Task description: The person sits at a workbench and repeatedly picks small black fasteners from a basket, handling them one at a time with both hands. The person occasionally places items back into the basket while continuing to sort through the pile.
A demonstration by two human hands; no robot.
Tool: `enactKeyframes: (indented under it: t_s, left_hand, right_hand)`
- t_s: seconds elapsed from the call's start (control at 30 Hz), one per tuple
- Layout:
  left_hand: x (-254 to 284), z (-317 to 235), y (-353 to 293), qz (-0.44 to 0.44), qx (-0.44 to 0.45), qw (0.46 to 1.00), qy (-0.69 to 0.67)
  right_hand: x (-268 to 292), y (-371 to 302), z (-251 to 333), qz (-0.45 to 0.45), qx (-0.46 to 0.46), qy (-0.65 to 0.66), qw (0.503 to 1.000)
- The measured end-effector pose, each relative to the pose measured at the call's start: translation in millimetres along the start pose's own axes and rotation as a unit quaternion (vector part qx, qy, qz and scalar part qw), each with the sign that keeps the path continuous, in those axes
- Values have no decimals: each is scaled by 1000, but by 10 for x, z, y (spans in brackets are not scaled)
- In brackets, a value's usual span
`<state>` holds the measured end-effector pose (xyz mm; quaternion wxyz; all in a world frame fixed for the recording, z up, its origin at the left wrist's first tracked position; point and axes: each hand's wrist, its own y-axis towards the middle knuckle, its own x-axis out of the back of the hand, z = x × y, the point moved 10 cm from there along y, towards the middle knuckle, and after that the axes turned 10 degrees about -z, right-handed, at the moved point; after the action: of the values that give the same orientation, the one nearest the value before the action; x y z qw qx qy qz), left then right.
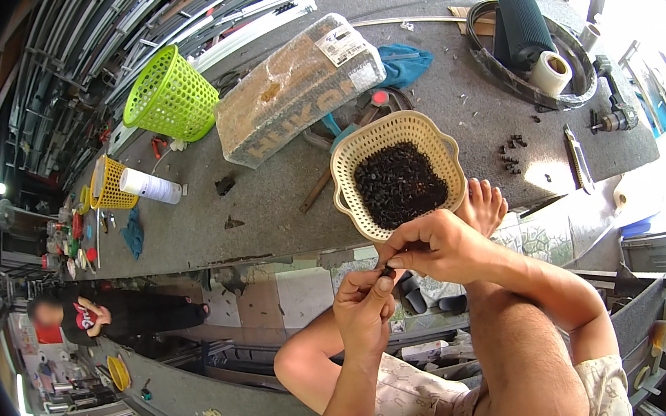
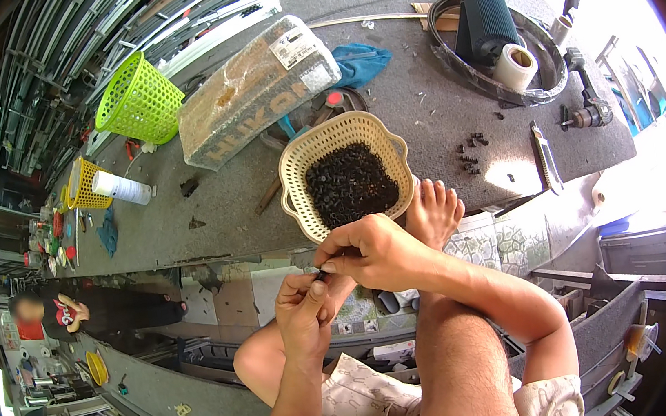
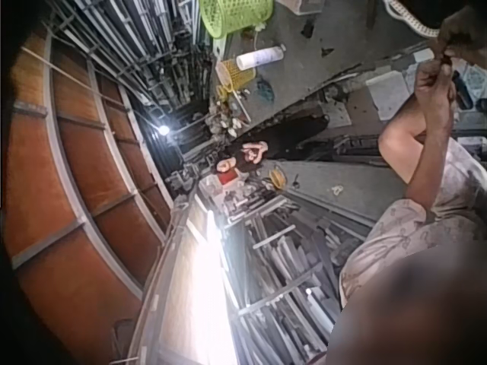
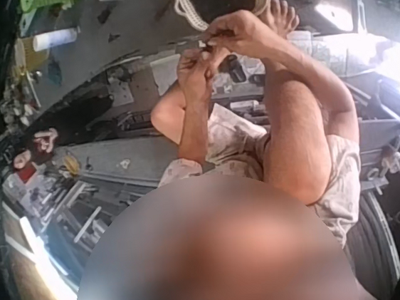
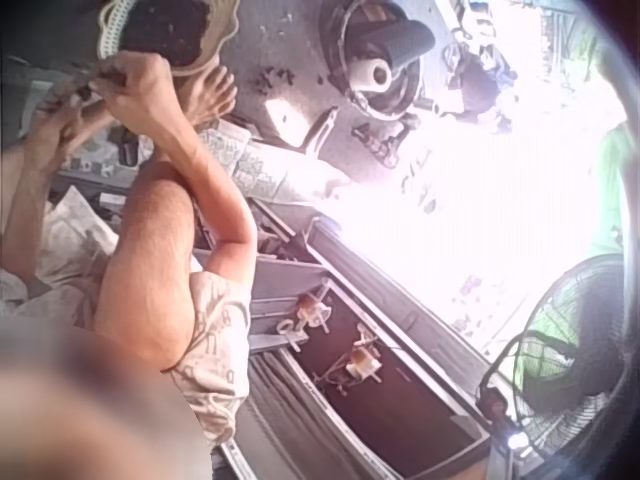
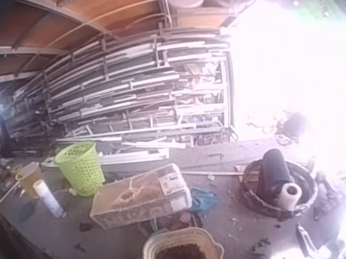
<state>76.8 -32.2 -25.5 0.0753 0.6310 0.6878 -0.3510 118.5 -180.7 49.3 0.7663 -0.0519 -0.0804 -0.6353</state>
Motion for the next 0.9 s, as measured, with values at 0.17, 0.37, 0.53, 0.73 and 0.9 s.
enactKeyframes:
  t_s: [0.17,0.37,0.53,0.73,0.9]
  left_hand:
    - [16,-39,-20,-29,-37,999,26]
    - [21,12,-29,-29,-58,998,22]
    - [-85,48,-60,-8,-46,999,22]
    - [-84,196,-48,-18,10,998,56]
    - [-26,307,-20,-20,31,998,42]
  right_hand:
    - [4,-7,102,-1,40,8,999]
    - [-9,-32,95,-4,39,-7,999]
    - [10,-87,173,-41,99,-66,992]
    - [-59,-136,149,-43,129,-117,984]
    - [-109,-154,139,-26,144,-163,976]
